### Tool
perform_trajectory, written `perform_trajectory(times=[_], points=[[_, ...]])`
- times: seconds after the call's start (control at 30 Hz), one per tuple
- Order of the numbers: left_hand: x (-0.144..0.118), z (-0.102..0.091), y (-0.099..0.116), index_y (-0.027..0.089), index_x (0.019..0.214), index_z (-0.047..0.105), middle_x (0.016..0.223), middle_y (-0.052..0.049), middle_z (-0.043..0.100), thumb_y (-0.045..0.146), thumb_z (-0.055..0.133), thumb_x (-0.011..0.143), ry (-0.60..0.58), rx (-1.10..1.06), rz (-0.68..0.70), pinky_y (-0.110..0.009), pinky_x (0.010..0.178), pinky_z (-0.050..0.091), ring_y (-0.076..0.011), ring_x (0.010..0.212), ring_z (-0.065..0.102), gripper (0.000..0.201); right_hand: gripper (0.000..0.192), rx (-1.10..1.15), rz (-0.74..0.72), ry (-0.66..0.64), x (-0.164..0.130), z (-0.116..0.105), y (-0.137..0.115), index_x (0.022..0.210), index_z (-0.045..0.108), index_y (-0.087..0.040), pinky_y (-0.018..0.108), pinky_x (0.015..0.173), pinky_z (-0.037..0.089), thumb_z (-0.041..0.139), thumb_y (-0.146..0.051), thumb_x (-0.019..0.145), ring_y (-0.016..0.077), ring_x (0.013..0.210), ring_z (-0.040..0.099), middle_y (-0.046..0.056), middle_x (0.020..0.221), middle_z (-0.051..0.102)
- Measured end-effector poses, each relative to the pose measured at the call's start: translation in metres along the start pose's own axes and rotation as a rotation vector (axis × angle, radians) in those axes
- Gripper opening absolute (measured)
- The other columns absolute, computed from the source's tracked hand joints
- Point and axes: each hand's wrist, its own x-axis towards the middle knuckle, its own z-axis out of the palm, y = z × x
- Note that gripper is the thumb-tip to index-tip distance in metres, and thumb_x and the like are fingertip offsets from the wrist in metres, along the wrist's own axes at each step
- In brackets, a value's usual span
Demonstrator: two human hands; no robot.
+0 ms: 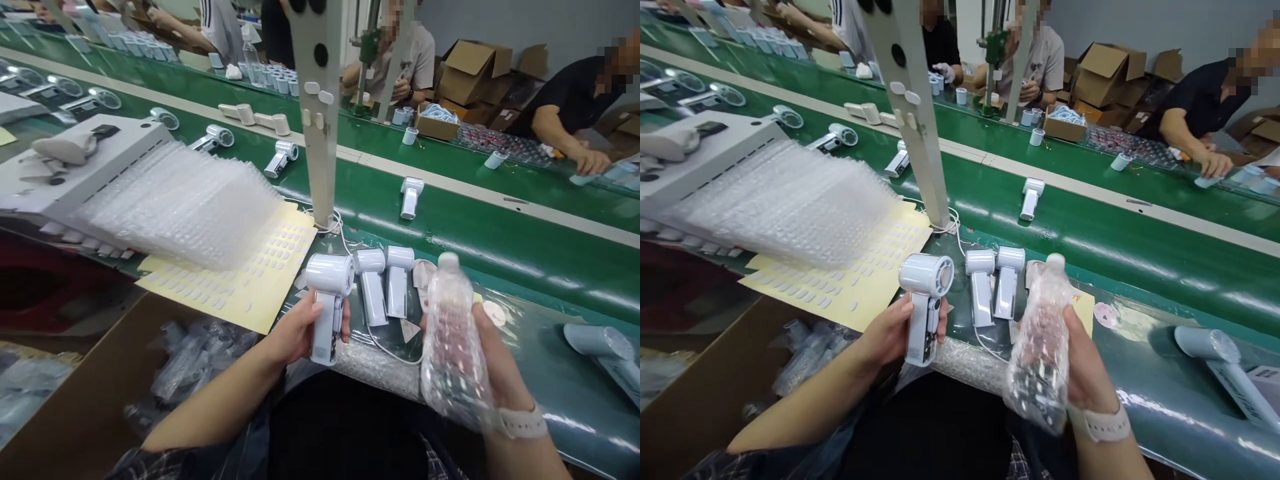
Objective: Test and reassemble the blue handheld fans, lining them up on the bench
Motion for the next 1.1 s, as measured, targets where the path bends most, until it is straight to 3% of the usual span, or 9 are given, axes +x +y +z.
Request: perform_trajectory(times=[0.23, 0.37, 0.47, 0.6, 0.67, 0.73, 0.87, 0.97, 1.1], points=[[-0.017, -0.009, 0.007, 0.016, 0.109, 0.062, 0.108, -0.01, 0.073, 0.049, 0.077, 0.091, 0.148, 0.04, 0.035, -0.033, 0.075, 0.062, -0.0201, 0.081, 0.074, 0.04, 0.064, -0.554, -0.745, 0.051, 0.138, 0.11, -0.06, 0.109, 0.062, -0.023, 0.047, 0.085, 0.063, 0.089, -0.066, 0.07, 0.026, 0.087, 0.073, 0.007, 0.1, 0.075], [-0.027, -0.008, 0.012, 0.015, 0.109, 0.061, 0.104, -0.01, 0.075, 0.05, 0.074, 0.092, 0.181, 0.061, 0.044, -0.031, 0.073, 0.061, -0.0198, 0.078, 0.076, 0.041, 0.076, -0.889, -0.71, 0.071, 0.174, 0.169, -0.032, 0.125, 0.052, -0.019, 0.061, 0.096, 0.059, 0.092, -0.053, 0.07, 0.0385, 0.104, 0.075, 0.02, 0.115, 0.076], [-0.03, -0.009, 0.013, 0.014, 0.105, 0.063, 0.092, -0.008, 0.075, 0.053, 0.073, 0.092, 0.173, 0.066, 0.013, -0.029, 0.071, 0.06, -0.0199, 0.074, 0.076, 0.043, 0.077, -1.04, -0.615, -0.055, 0.17, 0.182, -0.008, 0.138, 0.047, -0.016, 0.063, 0.102, 0.056, 0.088, -0.043, 0.079, 0.0426, 0.118, 0.072, 0.026, 0.129, 0.073], [-0.024, -0.011, 0.01, 0.014, 0.105, 0.062, 0.098, -0.008, 0.075, 0.052, 0.08, 0.086, 0.177, 0.04, -0.012, -0.03, 0.067, 0.062, -0.0197, 0.071, 0.075, 0.045, 0.069, -1.188, -0.68, -0.188, 0.147, 0.134, -0.024, 0.147, 0.052, -0.019, 0.058, 0.11, 0.054, 0.08, -0.036, 0.086, 0.0369, 0.131, 0.066, 0.02, 0.148, 0.065], [-0.018, -0.009, 0.007, 0.014, 0.103, 0.061, 0.098, -0.009, 0.076, 0.051, 0.079, 0.086, 0.153, 0.031, -0.018, -0.029, 0.065, 0.062, -0.0194, 0.069, 0.075, 0.045, 0.045, -1.297, -0.761, -0.041, 0.134, 0.086, -0.043, 0.134, 0.068, -0.021, 0.056, 0.107, 0.055, 0.071, -0.034, 0.091, 0.0346, 0.126, 0.067, 0.015, 0.141, 0.069], [-0.01, -0.003, 0.004, 0.014, 0.102, 0.061, 0.093, -0.009, 0.076, 0.051, 0.077, 0.087, 0.117, 0.034, -0.034, -0.029, 0.064, 0.061, -0.0191, 0.066, 0.074, 0.043, 0.024, -1.356, -0.775, 0.273, 0.125, 0.033, -0.055, 0.103, 0.079, -0.023, 0.055, 0.099, 0.056, 0.062, -0.035, 0.094, 0.0322, 0.106, 0.071, 0.012, 0.114, 0.077], [0.008, 0.023, -0.008, 0.015, 0.103, 0.057, 0.088, -0.007, 0.074, 0.051, 0.077, 0.088, 0.006, 0.009, -0.104, -0.028, 0.06, 0.06, -0.0184, 0.062, 0.073, 0.044, 0.026, -1.355, -0.698, 0.471, 0.118, -0.042, -0.043, 0.07, 0.073, -0.02, 0.059, 0.086, 0.056, 0.061, -0.037, 0.087, 0.0333, 0.084, 0.066, 0.014, 0.08, 0.071], [0.021, 0.048, -0.018, 0.016, 0.106, 0.054, 0.092, -0.006, 0.073, 0.051, 0.078, 0.087, -0.096, -0.035, -0.165, -0.028, 0.059, 0.061, -0.0178, 0.062, 0.073, 0.047, 0.021, -1.325, -0.725, 0.491, 0.105, -0.056, -0.036, 0.068, 0.07, -0.022, 0.057, 0.093, 0.055, 0.063, -0.034, 0.084, 0.0332, 0.093, 0.067, 0.013, 0.088, 0.074], [0.028, 0.071, -0.027, 0.016, 0.105, 0.052, 0.088, -0.004, 0.073, 0.054, 0.079, 0.087, -0.188, -0.053, -0.223, -0.026, 0.057, 0.06, -0.0165, 0.06, 0.072, 0.049, 0.015, -1.138, -0.832, 0.488, 0.049, -0.039, -0.049, 0.084, 0.072, -0.023, 0.054, 0.097, 0.055, 0.066, -0.035, 0.091, 0.0327, 0.112, 0.069, 0.011, 0.111, 0.076]])
